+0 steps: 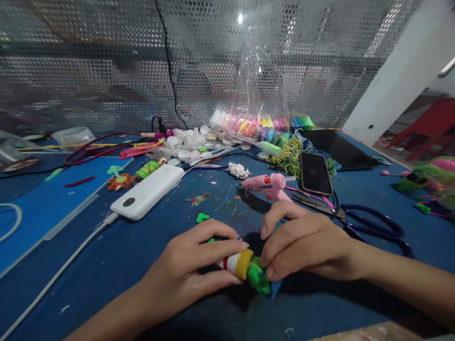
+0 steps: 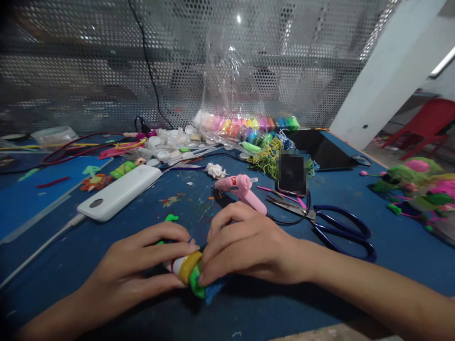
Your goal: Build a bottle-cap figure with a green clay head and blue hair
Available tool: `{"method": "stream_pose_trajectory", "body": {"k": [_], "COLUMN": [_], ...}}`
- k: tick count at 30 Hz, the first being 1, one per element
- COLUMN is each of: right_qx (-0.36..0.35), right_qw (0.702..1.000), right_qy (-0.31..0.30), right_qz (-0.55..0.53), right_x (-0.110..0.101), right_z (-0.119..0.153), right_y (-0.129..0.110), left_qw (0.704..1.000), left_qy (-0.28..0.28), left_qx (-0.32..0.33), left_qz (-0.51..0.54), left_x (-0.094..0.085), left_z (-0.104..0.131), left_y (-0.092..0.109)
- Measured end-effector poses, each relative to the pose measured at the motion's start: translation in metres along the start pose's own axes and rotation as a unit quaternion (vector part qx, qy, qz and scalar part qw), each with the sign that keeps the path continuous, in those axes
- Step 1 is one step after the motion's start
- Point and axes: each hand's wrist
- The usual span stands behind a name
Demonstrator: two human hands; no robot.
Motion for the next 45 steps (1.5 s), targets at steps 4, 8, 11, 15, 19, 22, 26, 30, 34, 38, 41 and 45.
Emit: {"method": "stream_pose_trajectory", "body": {"k": [4, 8, 11, 15, 19, 22, 26, 30, 34, 38, 41, 45], "right_qx": [0.015, 0.022, 0.026, 0.041, 0.048, 0.043, 0.004, -0.033, 0.111, 0.112, 0.054, 0.058], "right_qw": [1.000, 1.000, 1.000, 0.999, 0.999, 0.999, 0.999, 0.993, 0.960, 0.972, 0.991, 0.995], "right_qy": [-0.007, -0.011, -0.013, -0.022, -0.015, -0.014, -0.012, 0.034, 0.256, 0.205, 0.120, 0.080], "right_qz": [0.000, 0.003, 0.004, 0.003, -0.010, -0.010, 0.051, 0.112, -0.017, -0.040, -0.004, 0.010], "right_x": [0.000, -0.001, -0.002, -0.002, -0.001, -0.001, -0.001, 0.001, 0.004, 0.003, 0.002, 0.002], "right_z": [0.001, 0.000, -0.001, -0.002, -0.001, -0.001, 0.001, 0.007, 0.010, 0.007, 0.003, -0.002], "right_y": [0.000, 0.000, -0.001, -0.003, -0.002, 0.000, 0.002, 0.003, 0.002, -0.002, -0.005, -0.007], "left_qw": [1.000, 1.000, 1.000, 0.992, 0.977, 0.973, 0.972, 0.976, 0.976, 0.973, 0.975, 0.975], "left_qy": [-0.013, -0.012, -0.009, -0.052, -0.101, -0.112, -0.119, -0.101, -0.070, -0.064, -0.053, -0.050], "left_qx": [0.015, 0.009, 0.016, 0.080, 0.140, 0.149, 0.145, 0.140, 0.164, 0.173, 0.161, 0.165], "left_qz": [-0.020, -0.016, -0.025, -0.078, -0.125, -0.136, -0.141, -0.135, -0.127, -0.138, -0.145, -0.141], "left_x": [-0.002, -0.001, -0.002, -0.008, -0.014, -0.014, -0.012, -0.012, -0.016, -0.018, -0.018, -0.016], "left_z": [0.000, 0.000, 0.000, -0.001, -0.001, 0.000, 0.000, 0.000, -0.001, -0.003, -0.003, -0.002], "left_y": [-0.001, 0.000, -0.002, -0.011, -0.017, -0.017, -0.017, -0.017, -0.017, -0.014, -0.013, -0.015]}}
Point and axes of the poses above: each hand's wrist, its own z-axis away from the middle knuckle, its own x-axis out of the palm, y = z × x, and after that the axes turned 3 degrees about -z, right-handed
